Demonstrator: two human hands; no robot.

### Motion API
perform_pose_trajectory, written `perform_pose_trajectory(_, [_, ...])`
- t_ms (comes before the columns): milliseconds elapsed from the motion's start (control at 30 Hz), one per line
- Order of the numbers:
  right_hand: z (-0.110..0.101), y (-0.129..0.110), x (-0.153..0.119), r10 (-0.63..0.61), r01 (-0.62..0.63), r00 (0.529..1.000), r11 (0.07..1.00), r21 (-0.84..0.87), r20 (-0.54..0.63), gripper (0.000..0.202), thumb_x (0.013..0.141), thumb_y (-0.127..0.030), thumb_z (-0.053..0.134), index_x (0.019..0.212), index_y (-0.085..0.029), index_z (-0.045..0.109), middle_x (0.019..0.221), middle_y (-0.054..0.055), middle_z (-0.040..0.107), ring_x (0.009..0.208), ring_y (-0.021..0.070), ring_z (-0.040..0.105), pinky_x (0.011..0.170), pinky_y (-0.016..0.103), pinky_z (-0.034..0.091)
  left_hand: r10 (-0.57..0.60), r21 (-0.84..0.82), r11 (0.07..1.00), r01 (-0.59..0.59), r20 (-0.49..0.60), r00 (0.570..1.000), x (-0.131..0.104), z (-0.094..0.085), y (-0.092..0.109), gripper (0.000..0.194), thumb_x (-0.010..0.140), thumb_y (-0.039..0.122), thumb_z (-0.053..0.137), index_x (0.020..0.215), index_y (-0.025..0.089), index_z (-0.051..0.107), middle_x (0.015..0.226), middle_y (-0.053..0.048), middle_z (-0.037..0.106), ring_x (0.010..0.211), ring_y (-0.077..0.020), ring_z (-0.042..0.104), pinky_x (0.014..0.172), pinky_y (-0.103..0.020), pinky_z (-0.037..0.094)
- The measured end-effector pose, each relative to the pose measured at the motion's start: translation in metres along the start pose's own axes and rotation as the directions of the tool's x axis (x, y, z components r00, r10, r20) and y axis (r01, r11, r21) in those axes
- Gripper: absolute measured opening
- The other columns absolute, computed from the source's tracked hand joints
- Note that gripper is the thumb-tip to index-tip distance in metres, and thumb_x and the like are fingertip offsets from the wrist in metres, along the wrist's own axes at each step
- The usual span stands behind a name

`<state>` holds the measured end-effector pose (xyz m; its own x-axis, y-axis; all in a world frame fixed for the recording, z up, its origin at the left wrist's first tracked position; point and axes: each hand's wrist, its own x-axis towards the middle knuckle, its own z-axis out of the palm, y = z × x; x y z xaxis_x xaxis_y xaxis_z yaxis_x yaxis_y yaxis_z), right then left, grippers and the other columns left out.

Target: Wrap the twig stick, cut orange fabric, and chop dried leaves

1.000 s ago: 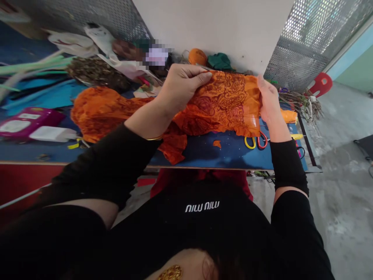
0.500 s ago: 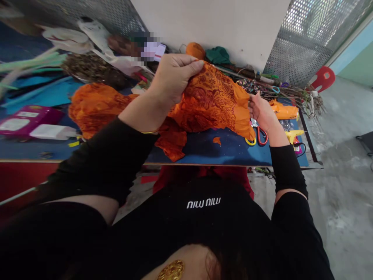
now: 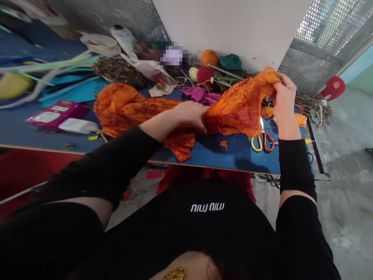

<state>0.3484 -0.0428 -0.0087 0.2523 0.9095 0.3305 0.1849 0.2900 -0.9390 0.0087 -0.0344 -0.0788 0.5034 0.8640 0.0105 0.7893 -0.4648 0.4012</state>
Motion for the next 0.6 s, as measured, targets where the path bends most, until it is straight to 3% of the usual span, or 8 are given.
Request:
perform_pose_trajectory(100, [0.009, 0.002, 0.018, 0.014, -0.007, 0.997, 0.996, -0.094, 0.074, 0.030, 0.091, -0.038, 0.069, 0.115, -0.024, 0.056, 0.098, 0.004, 0.072, 0.085, 0.0144, 0.065, 0.080, 0.036, 0.052, -0.081, 0.215, 0.975, 0.048, 0.149, 0.986, -0.005, -0.001, 0.001, 0.022, 0.053, 0.023, 0.087, 0.069, 0.021, 0.071, 0.086, -0.015, 0.078, 0.107, -0.0422, 0.074, 0.093, -0.043, 0.053])
perform_pose_trajectory(167, [0.014, 0.003, 0.014, -0.060, 0.063, 0.998, 0.959, -0.277, 0.018, 0.042, 0.085, -0.037, 0.079, 0.118, -0.022, 0.057, 0.102, 0.005, 0.070, 0.089, 0.0165, 0.066, 0.086, 0.039, 0.052, -0.110, 0.217, 0.973, 0.076, 0.148, 0.983, -0.004, -0.015, 0.001, 0.012, 0.062, 0.023, 0.079, 0.061, 0.021, 0.067, 0.078, -0.013, 0.076, 0.101, -0.0396, 0.075, 0.091, -0.043, 0.053])
perform_pose_trajectory(267, [0.026, -0.005, -0.017, -0.299, 0.243, 0.954, 0.829, -0.504, -0.032, 0.047, 0.079, -0.040, 0.087, 0.116, -0.023, 0.064, 0.111, 0.005, 0.068, 0.090, 0.0187, 0.066, 0.094, 0.044, 0.053, -0.118, -0.031, 0.992, 0.123, 0.128, 0.985, 0.002, -0.049, -0.003, 0.017, 0.074, 0.036, 0.078, 0.067, 0.021, 0.073, 0.070, -0.006, 0.072, 0.093, -0.0315, 0.073, 0.088, -0.041, 0.055])
perform_pose_trajectory(333, [0.043, -0.017, -0.048, -0.385, 0.381, 0.917, 0.765, -0.520, 0.105, 0.030, 0.088, -0.045, 0.081, 0.107, -0.024, 0.070, 0.107, 0.006, 0.069, 0.092, 0.0208, 0.066, 0.099, 0.045, 0.054, -0.111, -0.296, 0.946, 0.131, 0.084, 0.990, 0.004, -0.072, -0.003, 0.024, 0.078, 0.044, 0.078, 0.077, 0.020, 0.078, 0.071, -0.004, 0.072, 0.093, -0.0278, 0.071, 0.089, -0.041, 0.056])
perform_pose_trajectory(400, [0.067, -0.029, -0.077, -0.403, 0.501, 0.865, 0.725, -0.473, 0.298, 0.032, 0.089, -0.051, 0.080, 0.108, -0.026, 0.071, 0.103, 0.006, 0.071, 0.102, 0.0262, 0.067, 0.103, 0.047, 0.054, -0.106, -0.470, 0.875, 0.116, 0.047, 0.993, 0.005, -0.089, 0.004, 0.027, 0.082, 0.045, 0.077, 0.086, 0.019, 0.079, 0.075, -0.004, 0.074, 0.095, -0.0267, 0.071, 0.090, -0.042, 0.057])
perform_pose_trajectory(500, [0.103, -0.040, -0.101, -0.390, 0.548, 0.834, 0.674, -0.496, 0.390, 0.054, 0.083, -0.044, 0.084, 0.131, -0.027, 0.067, 0.127, 0.011, 0.071, 0.116, 0.0347, 0.067, 0.104, 0.052, 0.056, -0.100, -0.521, 0.851, 0.074, -0.022, 0.995, 0.003, -0.102, 0.025, 0.032, 0.085, 0.051, 0.076, 0.090, 0.019, 0.080, 0.080, -0.005, 0.076, 0.098, -0.0274, 0.075, 0.089, -0.040, 0.058])
perform_pose_trajectory(600, [0.116, -0.043, -0.095, -0.363, 0.525, 0.849, 0.663, -0.533, 0.385, 0.044, 0.089, -0.026, 0.066, 0.132, -0.029, 0.069, 0.129, 0.010, 0.072, 0.116, 0.0346, 0.069, 0.104, 0.053, 0.057, -0.099, -0.483, 0.874, 0.049, -0.079, 0.992, -0.001, -0.104, 0.039, 0.045, 0.088, 0.065, 0.072, 0.091, 0.022, 0.081, 0.078, -0.004, 0.076, 0.100, -0.0265, 0.076, 0.087, -0.038, 0.057])
